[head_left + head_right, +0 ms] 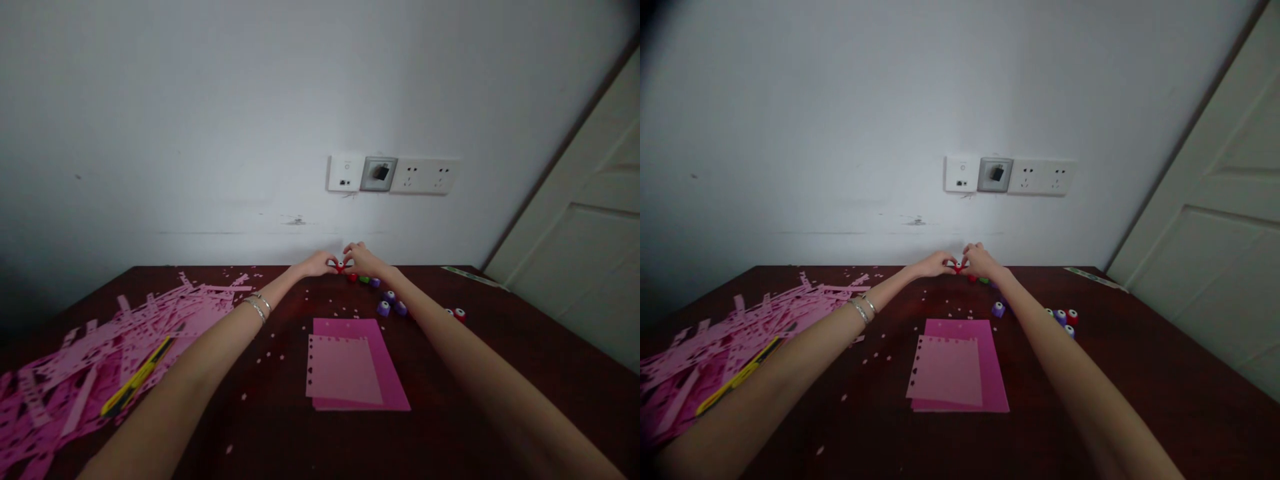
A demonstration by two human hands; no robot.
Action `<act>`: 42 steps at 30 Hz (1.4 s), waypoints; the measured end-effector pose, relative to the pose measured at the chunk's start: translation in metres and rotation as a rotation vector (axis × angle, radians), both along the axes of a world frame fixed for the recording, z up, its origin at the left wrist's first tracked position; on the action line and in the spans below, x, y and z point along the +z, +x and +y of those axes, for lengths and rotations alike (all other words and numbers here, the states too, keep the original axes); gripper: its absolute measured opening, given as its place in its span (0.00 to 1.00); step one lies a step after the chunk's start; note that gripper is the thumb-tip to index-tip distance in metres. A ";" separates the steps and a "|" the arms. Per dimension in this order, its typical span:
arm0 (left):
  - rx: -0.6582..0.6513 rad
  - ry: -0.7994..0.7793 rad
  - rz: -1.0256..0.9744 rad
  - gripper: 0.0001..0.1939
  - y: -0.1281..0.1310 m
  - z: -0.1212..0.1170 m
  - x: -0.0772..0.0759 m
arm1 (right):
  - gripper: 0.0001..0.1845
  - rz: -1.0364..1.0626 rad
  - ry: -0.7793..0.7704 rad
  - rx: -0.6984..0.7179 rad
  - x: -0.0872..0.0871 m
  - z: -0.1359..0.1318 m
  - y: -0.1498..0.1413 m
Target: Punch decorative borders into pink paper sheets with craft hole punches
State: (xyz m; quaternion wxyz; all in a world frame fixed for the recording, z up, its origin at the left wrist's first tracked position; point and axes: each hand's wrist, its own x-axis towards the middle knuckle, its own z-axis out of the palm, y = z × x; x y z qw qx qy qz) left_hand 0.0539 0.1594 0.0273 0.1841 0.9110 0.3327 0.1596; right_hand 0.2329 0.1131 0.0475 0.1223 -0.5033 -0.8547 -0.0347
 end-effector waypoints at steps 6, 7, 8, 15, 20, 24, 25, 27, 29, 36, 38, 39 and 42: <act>-0.048 0.047 -0.028 0.15 -0.013 -0.056 0.013 | 0.08 0.092 0.031 0.179 0.005 -0.042 0.004; -0.048 0.079 -0.026 0.15 -0.015 -0.067 0.012 | 0.08 0.103 0.029 0.204 0.004 -0.052 0.004; -0.051 0.109 -0.024 0.16 -0.017 -0.077 0.010 | 0.08 0.107 0.022 0.231 0.002 -0.062 0.004; -0.072 0.149 0.025 0.16 -0.023 -0.124 -0.017 | 0.06 0.130 -0.004 0.299 -0.022 -0.114 0.000; -0.097 0.123 0.052 0.14 -0.024 -0.135 -0.023 | 0.07 0.190 -0.064 0.284 -0.031 -0.127 0.000; -0.120 0.123 0.057 0.15 -0.025 -0.138 -0.025 | 0.08 0.198 -0.106 0.278 -0.034 -0.129 0.001; -0.128 0.125 0.050 0.15 -0.025 -0.138 -0.027 | 0.08 0.201 -0.113 0.278 -0.035 -0.129 0.001; -0.135 0.128 0.034 0.16 -0.025 -0.138 -0.028 | 0.08 0.206 -0.125 0.275 -0.038 -0.129 0.002; -0.136 0.122 0.027 0.16 -0.025 -0.138 -0.029 | 0.08 0.210 -0.136 0.266 -0.040 -0.129 0.002; -0.047 0.034 0.001 0.15 -0.030 -0.140 -0.013 | 0.16 0.253 -0.133 0.232 -0.030 -0.132 0.007; -0.018 0.038 0.001 0.07 -0.034 -0.142 -0.008 | 0.14 0.269 -0.115 0.214 -0.022 -0.135 0.012; -0.009 0.036 0.012 0.07 -0.036 -0.143 -0.005 | 0.12 0.275 -0.109 0.205 -0.018 -0.136 0.014; -0.014 0.018 0.074 0.06 -0.045 -0.152 -0.002 | 0.09 0.285 -0.102 0.186 -0.006 -0.142 0.021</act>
